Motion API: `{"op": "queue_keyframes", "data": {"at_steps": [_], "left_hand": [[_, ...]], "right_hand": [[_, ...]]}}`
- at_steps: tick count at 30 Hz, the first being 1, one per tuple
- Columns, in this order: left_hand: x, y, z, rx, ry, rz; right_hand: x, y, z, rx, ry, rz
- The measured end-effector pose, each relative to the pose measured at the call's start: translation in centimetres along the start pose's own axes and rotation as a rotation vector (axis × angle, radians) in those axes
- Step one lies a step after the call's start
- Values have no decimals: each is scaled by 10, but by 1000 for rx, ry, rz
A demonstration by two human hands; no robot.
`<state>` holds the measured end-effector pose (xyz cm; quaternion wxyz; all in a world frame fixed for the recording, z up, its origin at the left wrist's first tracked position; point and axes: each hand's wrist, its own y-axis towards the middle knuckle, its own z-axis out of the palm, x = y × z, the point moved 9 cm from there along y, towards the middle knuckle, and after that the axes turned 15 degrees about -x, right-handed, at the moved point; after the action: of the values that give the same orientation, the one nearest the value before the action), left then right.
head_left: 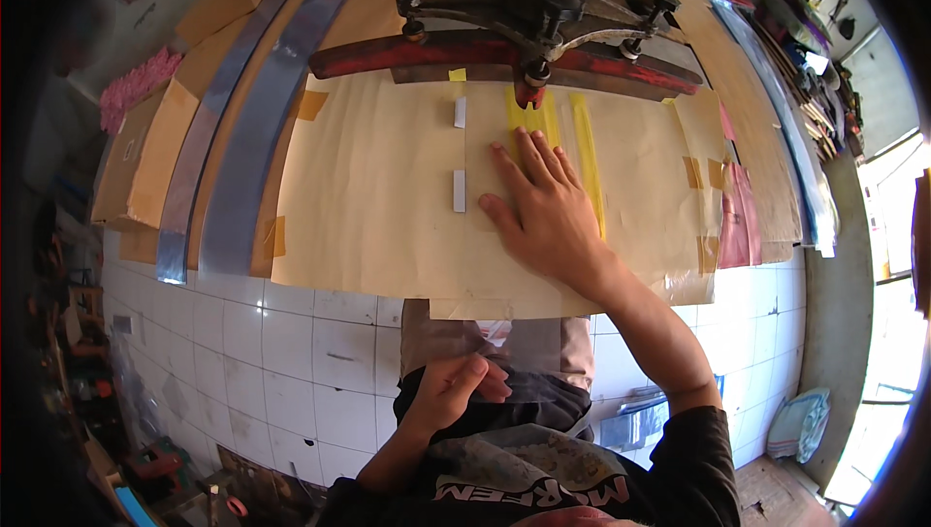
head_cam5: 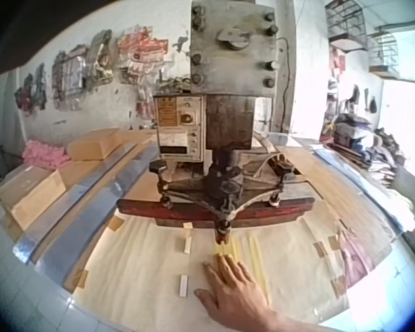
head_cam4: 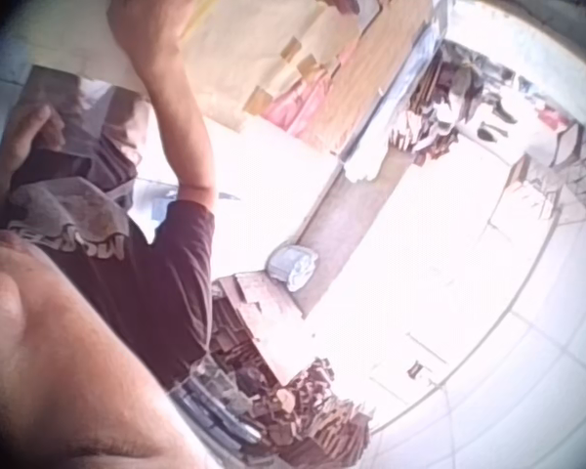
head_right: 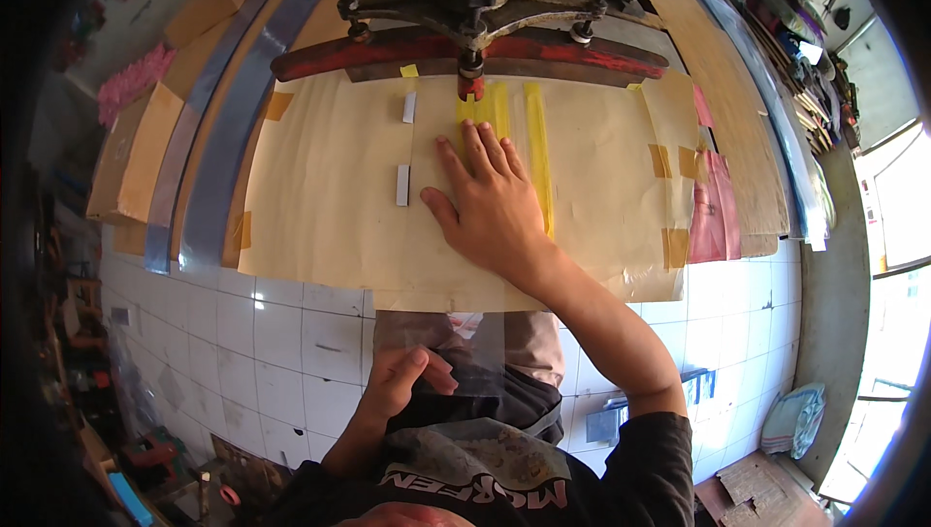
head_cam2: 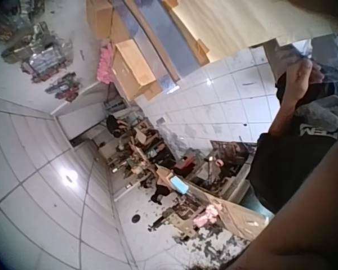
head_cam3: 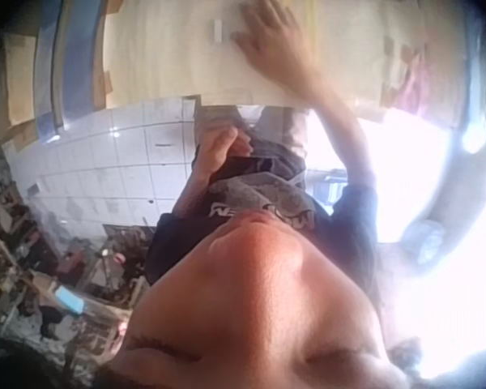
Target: The person places small white strips onto a marked template on a table and then uses a press machine to stamp or apply pressure to them. They also handle translucent sheets of material throughout the process.
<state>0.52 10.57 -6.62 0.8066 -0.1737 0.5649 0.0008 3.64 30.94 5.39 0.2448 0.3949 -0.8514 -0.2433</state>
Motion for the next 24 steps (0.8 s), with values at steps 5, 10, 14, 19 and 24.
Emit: {"op": "queue_keyframes", "data": {"at_steps": [5,10,14,19,24], "left_hand": [[1,1,0,-4,-15,-19],[-3,2,0,-11,6,-26],[-1,4,-1,-7,21,-22],[4,6,-3,2,-17,14],[15,9,-12,-14,-7,44]], "right_hand": [[-1,0,0,-5,-8,1],[-2,1,0,-16,-1,6],[-3,1,-2,-27,-18,0],[-1,-7,-22,31,123,23],[-35,-26,-87,-114,316,256]]}}
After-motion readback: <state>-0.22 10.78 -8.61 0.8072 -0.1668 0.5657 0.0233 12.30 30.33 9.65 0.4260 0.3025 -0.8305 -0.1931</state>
